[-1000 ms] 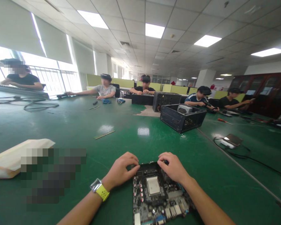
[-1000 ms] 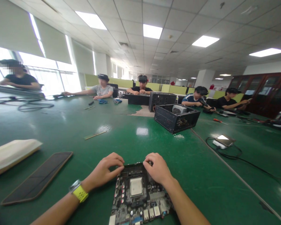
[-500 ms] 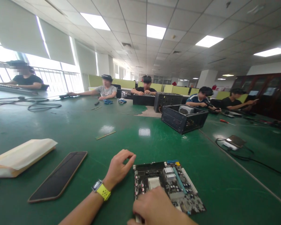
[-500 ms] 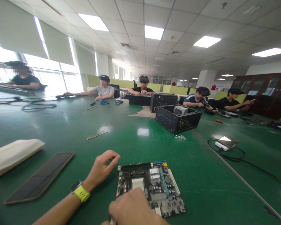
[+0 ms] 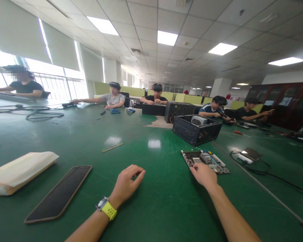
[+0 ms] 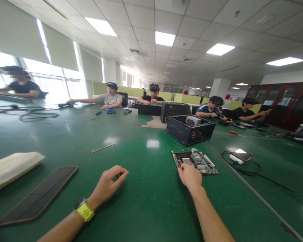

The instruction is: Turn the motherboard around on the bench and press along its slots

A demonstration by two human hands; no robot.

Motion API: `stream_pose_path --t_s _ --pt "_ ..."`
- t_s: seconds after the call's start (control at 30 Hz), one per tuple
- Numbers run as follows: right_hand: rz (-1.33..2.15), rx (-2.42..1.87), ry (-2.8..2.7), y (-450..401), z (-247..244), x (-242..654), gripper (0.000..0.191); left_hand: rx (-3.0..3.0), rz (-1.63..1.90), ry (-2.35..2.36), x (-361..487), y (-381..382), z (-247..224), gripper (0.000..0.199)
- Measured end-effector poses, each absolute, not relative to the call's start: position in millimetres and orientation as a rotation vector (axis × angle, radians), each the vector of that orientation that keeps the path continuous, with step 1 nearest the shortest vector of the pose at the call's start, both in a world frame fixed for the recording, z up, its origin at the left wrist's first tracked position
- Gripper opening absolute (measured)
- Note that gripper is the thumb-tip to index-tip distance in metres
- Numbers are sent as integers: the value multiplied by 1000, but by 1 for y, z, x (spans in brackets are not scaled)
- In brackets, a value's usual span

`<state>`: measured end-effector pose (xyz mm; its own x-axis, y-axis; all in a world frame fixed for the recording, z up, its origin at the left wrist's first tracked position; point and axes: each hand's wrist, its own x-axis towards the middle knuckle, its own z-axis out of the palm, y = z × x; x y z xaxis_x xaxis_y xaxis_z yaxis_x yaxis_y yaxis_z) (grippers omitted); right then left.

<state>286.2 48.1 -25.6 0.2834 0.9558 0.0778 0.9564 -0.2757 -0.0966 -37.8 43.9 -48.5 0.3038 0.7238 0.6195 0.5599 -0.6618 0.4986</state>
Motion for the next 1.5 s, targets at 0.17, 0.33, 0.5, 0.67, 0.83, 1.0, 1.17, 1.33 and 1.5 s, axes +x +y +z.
stream_pose_path --t_s 0.17,0.33,0.5,0.67,0.83,1.0,1.17,1.33,1.5 --pt "-33 -2314 -1950 36 -23 265 33 2387 1248 1188 -36 44 -49 22" --pt "430 -1739 -2358 -6 -13 214 36 2419 1175 1145 -33 43 -50 17" --pt "1147 -1139 -2251 -22 -6 192 37 2499 1032 1063 -32 41 -50 8" --pt "353 -1403 -1983 12 -25 216 22 2555 868 1086 -34 42 -51 7" --pt "380 -1516 -2024 36 -52 236 26 2543 842 1057 -34 44 -48 17" --pt "390 -1501 -1986 39 -56 235 23 2518 866 1045 -34 43 -47 17" --pt "390 -1504 -1990 37 -52 233 22 2532 885 1038 -34 42 -48 17" --pt "386 -1502 -1998 31 -46 228 22 2546 886 1044 -33 41 -47 13" --pt "391 -1513 -1999 32 -43 229 23 2543 890 1032 -32 40 -46 12"
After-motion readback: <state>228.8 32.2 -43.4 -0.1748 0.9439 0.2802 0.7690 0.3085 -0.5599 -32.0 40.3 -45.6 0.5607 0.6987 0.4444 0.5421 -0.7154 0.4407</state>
